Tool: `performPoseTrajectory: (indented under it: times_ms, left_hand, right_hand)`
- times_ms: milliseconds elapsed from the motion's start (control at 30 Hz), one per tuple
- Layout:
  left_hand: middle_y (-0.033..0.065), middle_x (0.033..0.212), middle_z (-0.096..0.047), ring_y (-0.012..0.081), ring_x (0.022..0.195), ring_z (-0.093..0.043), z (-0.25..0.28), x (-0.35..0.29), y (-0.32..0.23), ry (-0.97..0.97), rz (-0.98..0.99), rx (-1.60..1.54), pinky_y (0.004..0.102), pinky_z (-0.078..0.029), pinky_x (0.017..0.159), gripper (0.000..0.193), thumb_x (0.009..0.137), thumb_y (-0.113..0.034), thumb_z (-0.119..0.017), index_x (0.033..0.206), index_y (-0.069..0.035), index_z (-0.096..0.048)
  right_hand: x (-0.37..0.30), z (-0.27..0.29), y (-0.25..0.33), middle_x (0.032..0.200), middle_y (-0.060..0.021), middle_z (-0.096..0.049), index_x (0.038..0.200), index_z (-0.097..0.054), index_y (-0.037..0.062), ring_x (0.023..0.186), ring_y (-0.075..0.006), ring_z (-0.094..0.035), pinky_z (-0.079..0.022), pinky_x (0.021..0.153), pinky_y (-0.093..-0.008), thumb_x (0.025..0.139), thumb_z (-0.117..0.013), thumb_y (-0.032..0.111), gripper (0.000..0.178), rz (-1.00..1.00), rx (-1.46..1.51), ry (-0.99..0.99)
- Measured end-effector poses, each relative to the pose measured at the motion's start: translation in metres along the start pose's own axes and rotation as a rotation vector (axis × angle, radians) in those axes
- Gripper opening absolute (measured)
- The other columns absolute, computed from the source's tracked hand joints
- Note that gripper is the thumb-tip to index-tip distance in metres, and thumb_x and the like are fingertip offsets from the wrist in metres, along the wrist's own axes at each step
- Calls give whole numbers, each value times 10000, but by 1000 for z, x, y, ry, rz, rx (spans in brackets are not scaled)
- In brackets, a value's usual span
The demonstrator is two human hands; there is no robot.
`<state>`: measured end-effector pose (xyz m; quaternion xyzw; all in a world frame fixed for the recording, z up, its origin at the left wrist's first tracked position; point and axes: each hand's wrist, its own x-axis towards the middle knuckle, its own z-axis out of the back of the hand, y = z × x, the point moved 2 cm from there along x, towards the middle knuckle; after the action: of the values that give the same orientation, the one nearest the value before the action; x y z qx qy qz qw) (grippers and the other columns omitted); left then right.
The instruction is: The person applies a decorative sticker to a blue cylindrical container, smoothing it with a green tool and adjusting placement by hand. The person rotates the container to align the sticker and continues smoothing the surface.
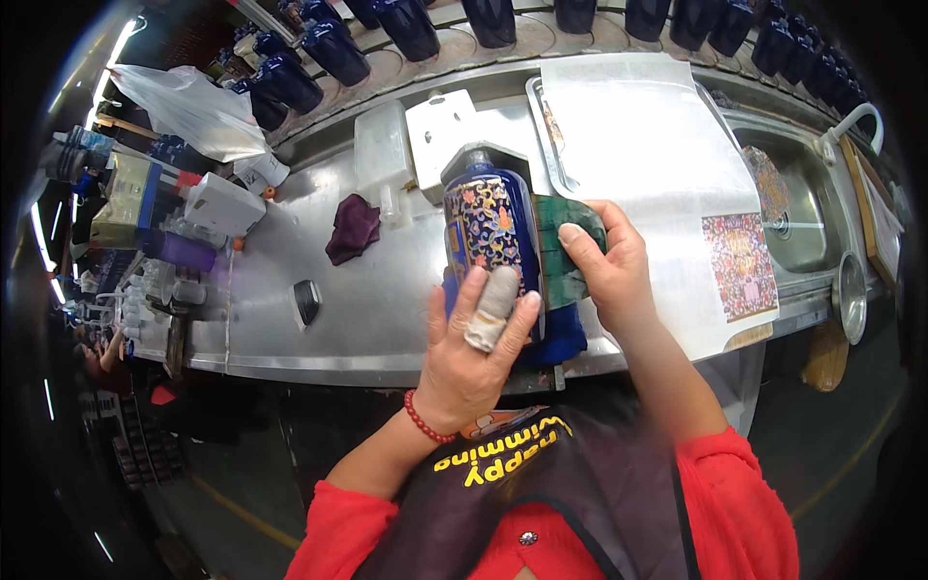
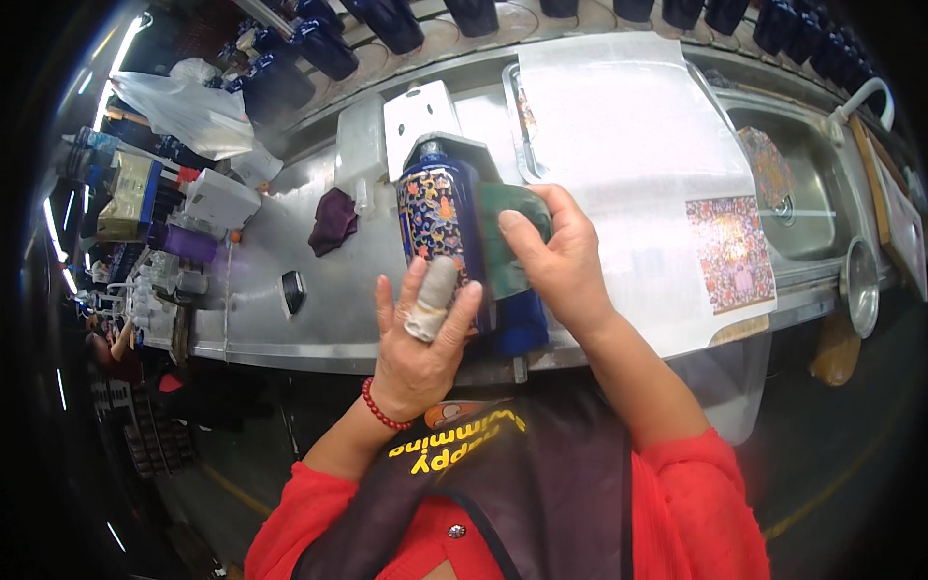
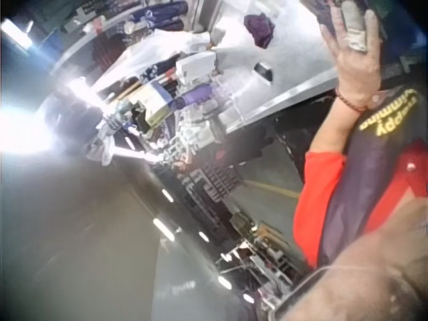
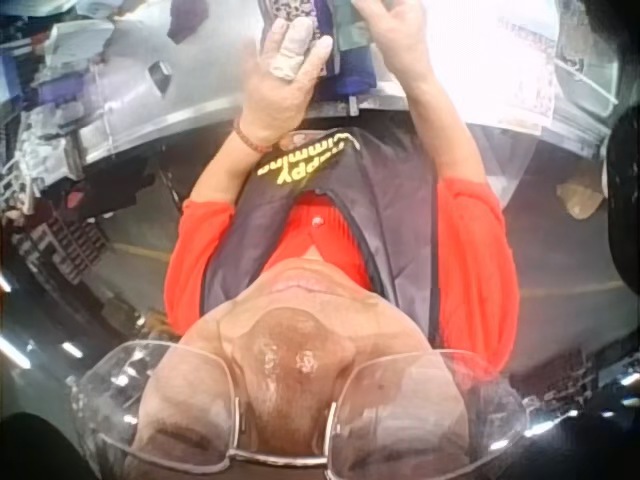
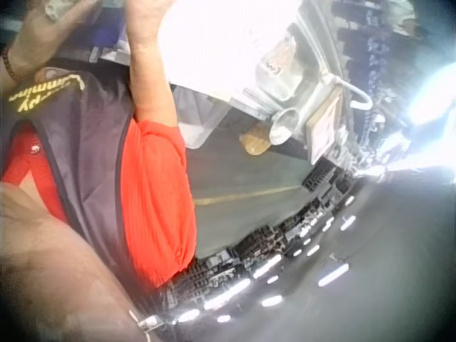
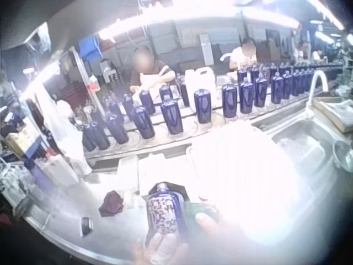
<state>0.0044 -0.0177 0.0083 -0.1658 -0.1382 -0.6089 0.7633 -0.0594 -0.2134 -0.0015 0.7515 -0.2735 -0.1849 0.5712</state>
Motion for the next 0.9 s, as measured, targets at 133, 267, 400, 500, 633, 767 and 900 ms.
performPoseTrajectory:
  times_ms: [133,267,400,500,633,767,900]
  left_hand:
    - [158,1445,-611,354,1442,-472,2,5,-3,-26,-45,10,545,-166,1252,553,878,-88,-726,1420,-148,-629]
    - [153,1425,-630,348,1426,-497,3,4,-4,-26,-27,-18,542,-176,1251,538,884,-76,-718,1410,-154,-636]
    - [161,1431,-624,358,1434,-485,5,7,-4,-16,-35,-23,551,-148,1255,551,878,-107,-728,1418,-145,-628]
    - [200,1461,-584,414,1450,-442,11,10,0,10,-24,-112,588,-122,1243,654,884,-331,-751,1458,-72,-575]
    - [257,1511,-492,489,1456,-371,21,31,36,-89,143,-362,659,-89,1206,920,922,-685,-583,1516,8,-465]
    - [231,1434,-558,471,1443,-341,15,62,63,-33,113,-218,683,-104,1185,879,956,-716,-490,1507,-31,-490]
    - [222,1379,-592,448,1441,-313,19,82,65,19,32,-60,687,-87,1184,771,962,-690,-500,1450,-98,-571]
  right_hand:
    - [40,-22,27,958,-85,-696,1161,-637,-6,846,-124,-653,-544,745,-287,962,-687,200,292,253,-559,155]
    - [72,-17,23,920,-83,-684,1132,-636,-8,817,-113,-644,-545,717,-286,962,-672,187,261,27,-432,204]
    - [63,2,16,932,-53,-687,1145,-622,-16,829,-101,-645,-543,732,-256,982,-665,160,244,51,-308,-17]
    - [54,-6,7,955,-51,-690,1152,-624,-11,834,-89,-637,-535,744,-250,975,-670,141,238,108,-224,12]
    - [48,2,7,970,-57,-693,1164,-621,-11,851,-78,-629,-530,749,-247,980,-652,126,232,26,-183,-45]
    - [33,7,6,973,-44,-688,1180,-608,-27,832,-61,-615,-516,712,-237,987,-638,98,231,-101,33,-63]
    - [26,12,7,1015,-53,-681,1192,-602,-20,882,-77,-626,-526,773,-243,982,-638,108,249,-113,-2,-60]
